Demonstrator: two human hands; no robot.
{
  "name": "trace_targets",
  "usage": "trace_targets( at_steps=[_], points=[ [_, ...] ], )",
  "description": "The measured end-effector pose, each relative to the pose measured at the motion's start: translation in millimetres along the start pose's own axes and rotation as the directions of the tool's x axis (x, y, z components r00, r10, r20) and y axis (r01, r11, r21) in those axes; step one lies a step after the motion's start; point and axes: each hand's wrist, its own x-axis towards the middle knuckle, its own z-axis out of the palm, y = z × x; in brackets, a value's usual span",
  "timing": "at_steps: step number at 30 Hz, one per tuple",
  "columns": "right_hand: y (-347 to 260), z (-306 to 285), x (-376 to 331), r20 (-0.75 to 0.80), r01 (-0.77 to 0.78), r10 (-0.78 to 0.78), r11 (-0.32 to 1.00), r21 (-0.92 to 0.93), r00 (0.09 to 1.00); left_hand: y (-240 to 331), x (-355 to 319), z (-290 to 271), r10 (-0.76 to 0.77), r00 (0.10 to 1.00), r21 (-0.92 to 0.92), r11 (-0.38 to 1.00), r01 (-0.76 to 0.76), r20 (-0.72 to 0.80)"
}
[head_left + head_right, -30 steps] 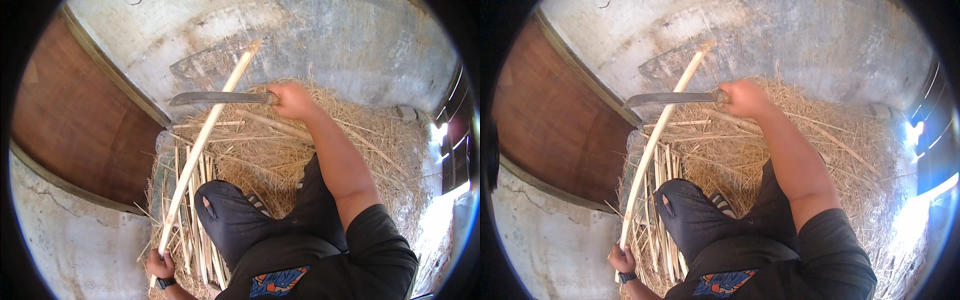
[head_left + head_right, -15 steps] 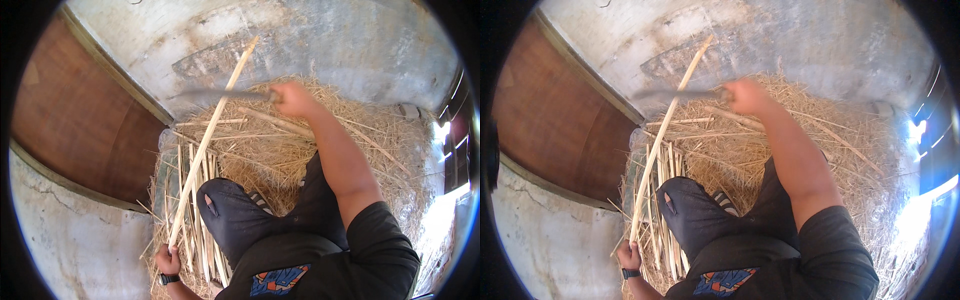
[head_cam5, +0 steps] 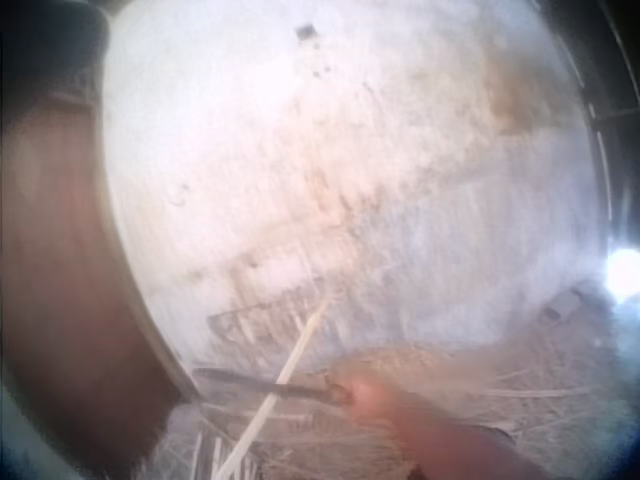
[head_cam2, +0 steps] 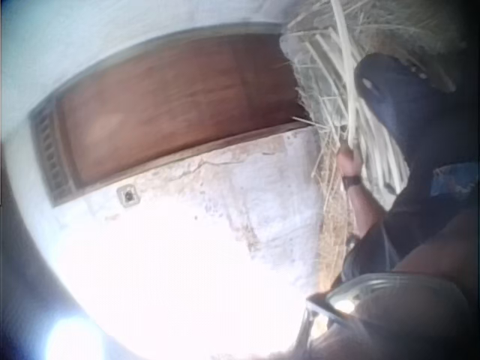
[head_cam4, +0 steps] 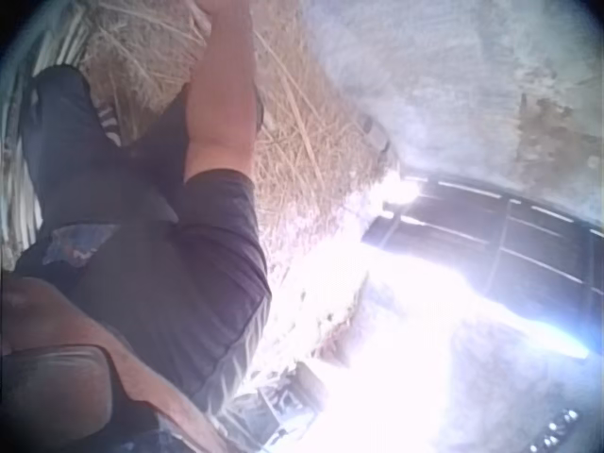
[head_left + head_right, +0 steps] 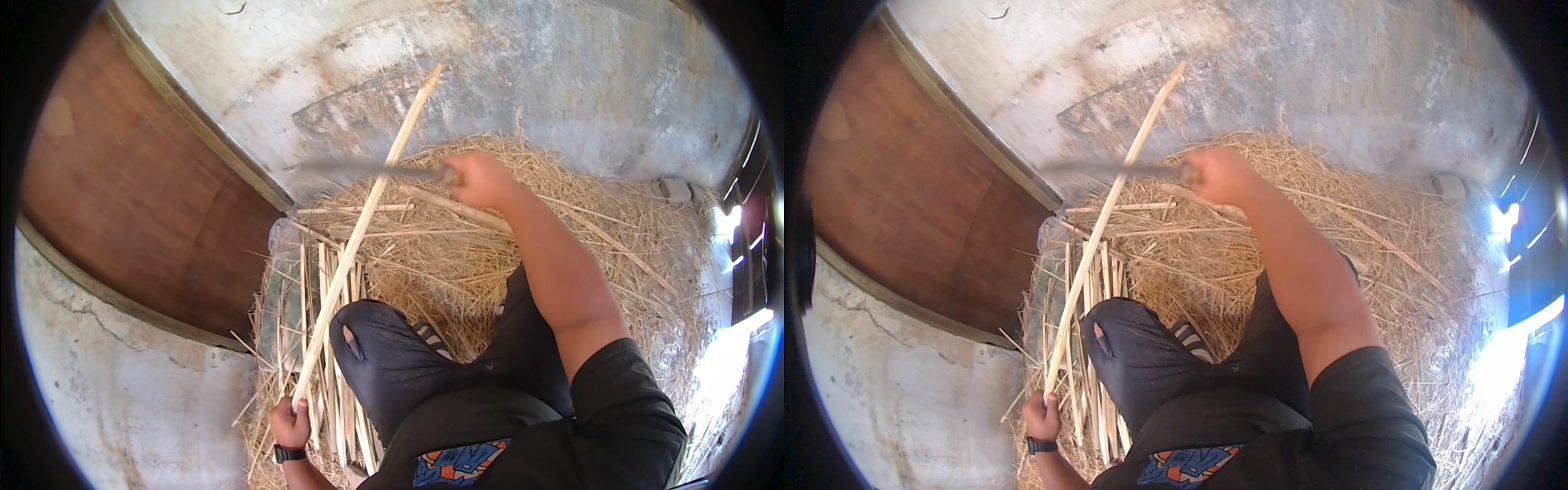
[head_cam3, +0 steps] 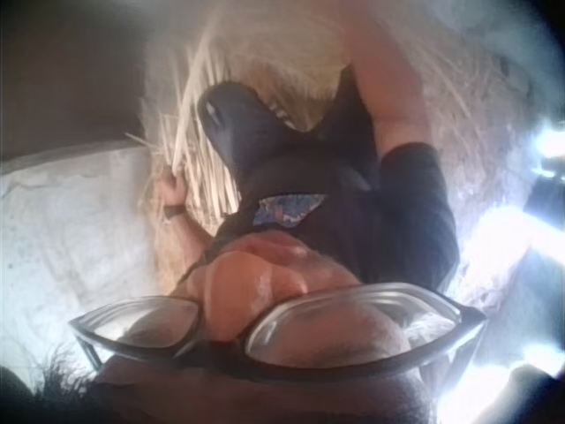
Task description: The person sits on a straw-covered floor and uses a large knife to split long bamboo stalks into thin strips. They hold the stalk with one hand and repeatedly strike it with the knife to separate the fibers, then place the resulting strips into a pile.
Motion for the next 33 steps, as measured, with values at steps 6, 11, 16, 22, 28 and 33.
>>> trace_targets(
  at_steps=[6, 11, 16, 22, 28, 33],
  points=[
    [-7, -10, -3, -0.140, -0.222, 0.231, 0.972, 0.077, 0.963, -21, -14, -7, -0.068, 0.989, -0.072, 0.994, 0.078, 0.133],
    [-37, 21, 1, -0.001, 0.312, -0.324, 0.914, -0.261, 0.946, -11, -4, -2, -0.083, 0.992, -0.122, 0.988, 0.095, 0.100],
    [-14, -1, -1, -0.199, 0.095, -0.122, 0.985, -0.144, 0.972, -7, -5, -8, -0.053, 0.994, -0.052, 0.997, 0.058, 0.094],
    [3, 18, 10, -0.346, -0.075, 0.078, 0.997, 0.021, 0.935, 14, -24, -36, -0.136, 0.956, 0.036, 0.991, 0.131, 0.260],
    [-59, 15, -13, 0.141, 0.460, -0.438, 0.838, -0.295, 0.888, 30, 7, -15, -0.217, 0.905, 0.019, 0.974, 0.226, 0.365],
    [-18, 9, -1, -0.153, 0.038, -0.031, 0.998, 0.044, 0.988, 40, 10, -28, -0.189, 0.942, 0.187, 0.972, 0.140, 0.277]
  ],
)
